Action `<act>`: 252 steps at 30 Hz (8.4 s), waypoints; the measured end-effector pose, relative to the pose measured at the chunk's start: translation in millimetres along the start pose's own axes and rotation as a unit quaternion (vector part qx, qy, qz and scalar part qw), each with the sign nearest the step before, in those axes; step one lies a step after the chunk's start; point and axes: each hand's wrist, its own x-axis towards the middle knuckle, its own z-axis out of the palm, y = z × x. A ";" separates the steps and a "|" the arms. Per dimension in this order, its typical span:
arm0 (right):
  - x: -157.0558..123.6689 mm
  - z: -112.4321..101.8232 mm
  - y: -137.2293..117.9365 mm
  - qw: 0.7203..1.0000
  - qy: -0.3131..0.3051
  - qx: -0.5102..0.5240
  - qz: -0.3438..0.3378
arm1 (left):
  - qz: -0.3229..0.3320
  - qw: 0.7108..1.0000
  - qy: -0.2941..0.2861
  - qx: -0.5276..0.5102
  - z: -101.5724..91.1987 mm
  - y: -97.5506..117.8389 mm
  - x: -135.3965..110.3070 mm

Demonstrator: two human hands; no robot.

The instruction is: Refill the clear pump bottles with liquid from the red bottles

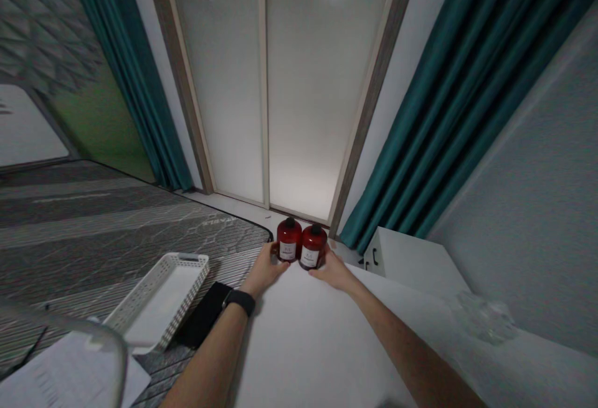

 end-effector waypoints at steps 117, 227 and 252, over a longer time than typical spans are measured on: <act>-265.3 -43.6 -44.2 0.960 0.278 0.013 -0.026 | 0.224 0.886 -0.404 -0.030 79.4 157.7 -182.2; -284.9 -42.8 -59.7 0.975 0.176 0.127 -0.046 | 0.195 0.912 -0.357 0.050 80.0 164.5 -182.2; -279.8 -40.8 -54.6 0.948 0.203 0.243 -0.007 | 0.184 0.916 -0.352 0.046 79.1 168.6 -183.1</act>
